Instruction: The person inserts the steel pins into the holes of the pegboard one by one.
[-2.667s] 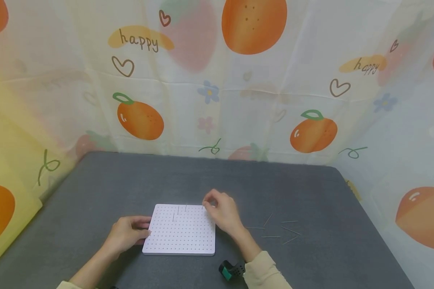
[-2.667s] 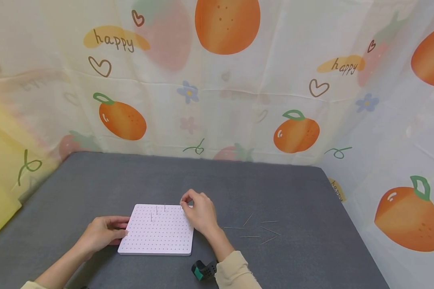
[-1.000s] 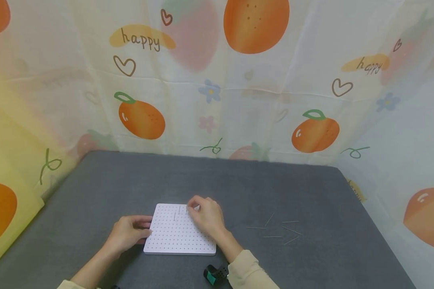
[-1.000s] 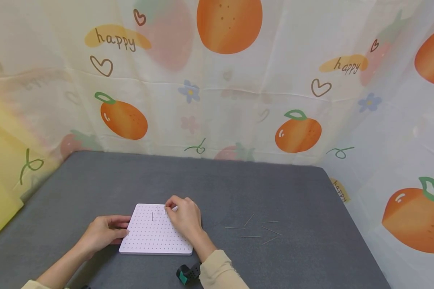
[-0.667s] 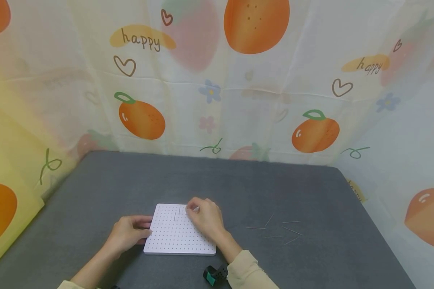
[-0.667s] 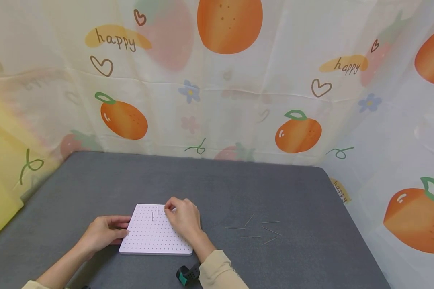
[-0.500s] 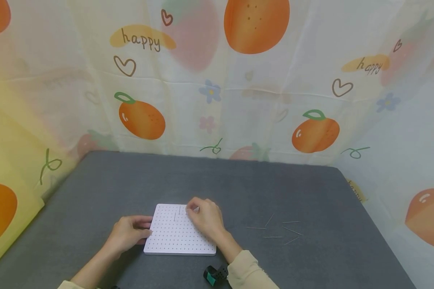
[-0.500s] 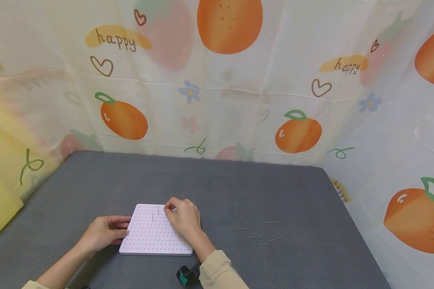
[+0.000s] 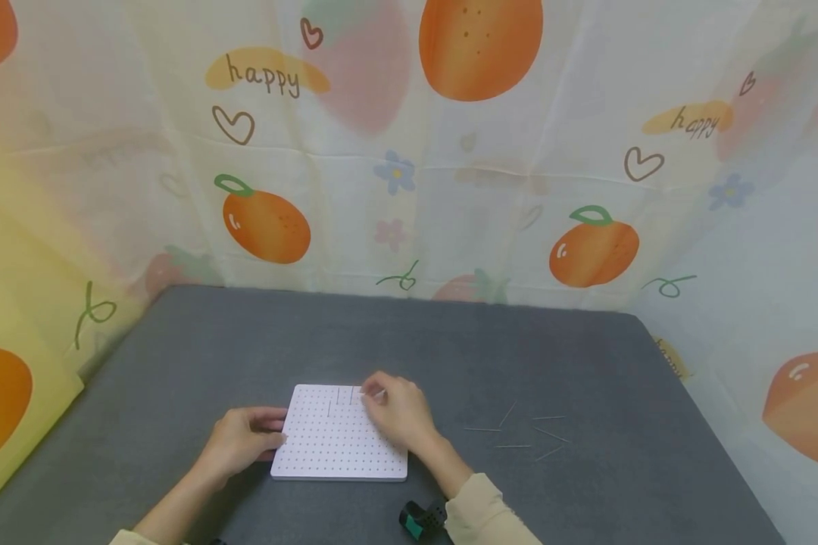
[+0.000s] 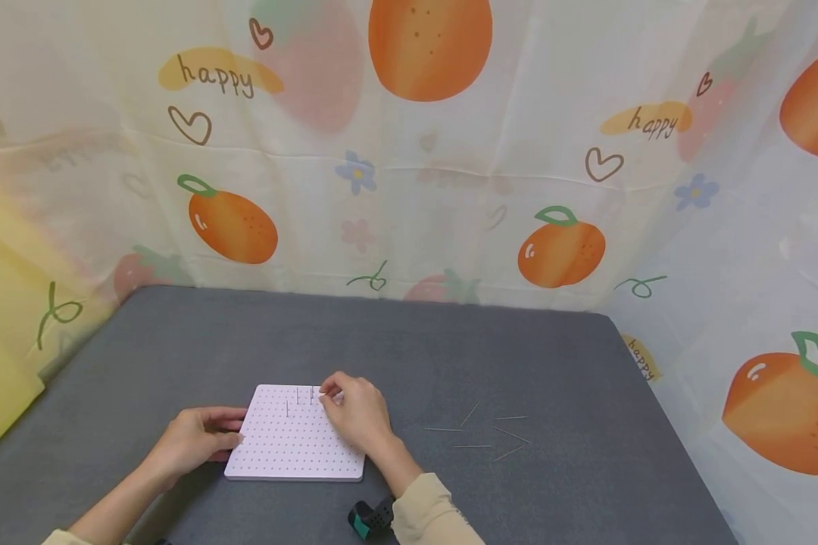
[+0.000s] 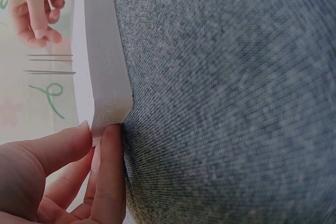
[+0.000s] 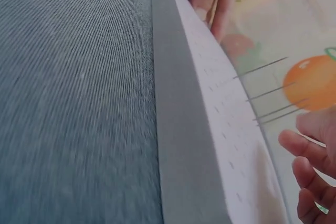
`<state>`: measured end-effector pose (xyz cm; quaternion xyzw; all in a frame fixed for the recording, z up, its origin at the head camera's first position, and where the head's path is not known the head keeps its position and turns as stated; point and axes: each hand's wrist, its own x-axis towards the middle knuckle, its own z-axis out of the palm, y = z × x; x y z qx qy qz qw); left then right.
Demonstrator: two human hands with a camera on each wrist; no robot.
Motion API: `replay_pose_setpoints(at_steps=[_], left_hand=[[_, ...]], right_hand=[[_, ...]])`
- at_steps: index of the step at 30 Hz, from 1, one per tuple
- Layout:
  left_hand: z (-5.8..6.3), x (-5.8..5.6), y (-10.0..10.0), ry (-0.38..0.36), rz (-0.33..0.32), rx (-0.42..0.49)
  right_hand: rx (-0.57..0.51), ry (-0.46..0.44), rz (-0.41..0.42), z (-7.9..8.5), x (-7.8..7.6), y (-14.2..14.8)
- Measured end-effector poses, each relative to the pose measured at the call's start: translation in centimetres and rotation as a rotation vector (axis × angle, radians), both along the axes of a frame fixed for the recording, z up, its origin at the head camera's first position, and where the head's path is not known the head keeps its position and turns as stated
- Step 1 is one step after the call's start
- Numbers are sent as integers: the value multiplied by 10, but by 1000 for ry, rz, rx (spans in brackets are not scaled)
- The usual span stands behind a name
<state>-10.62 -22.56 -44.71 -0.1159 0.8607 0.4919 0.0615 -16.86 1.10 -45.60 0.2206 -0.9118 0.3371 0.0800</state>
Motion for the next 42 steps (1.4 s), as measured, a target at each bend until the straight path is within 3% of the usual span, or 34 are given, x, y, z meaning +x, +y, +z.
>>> replay_pose_setpoints(at_steps=[6,16,36,42], left_hand=[[0,1,1,4,0,7],[-1,0,0,-3,0,10],[1,1,1,-3,2,25],[1,1,1,-11,4,9]], right_hand=[[-38,-25,49,3,4,18],[-90,142,125,10,4,53],[-143,151,34,5,15,115],[-163,83,19,-2,17,134]])
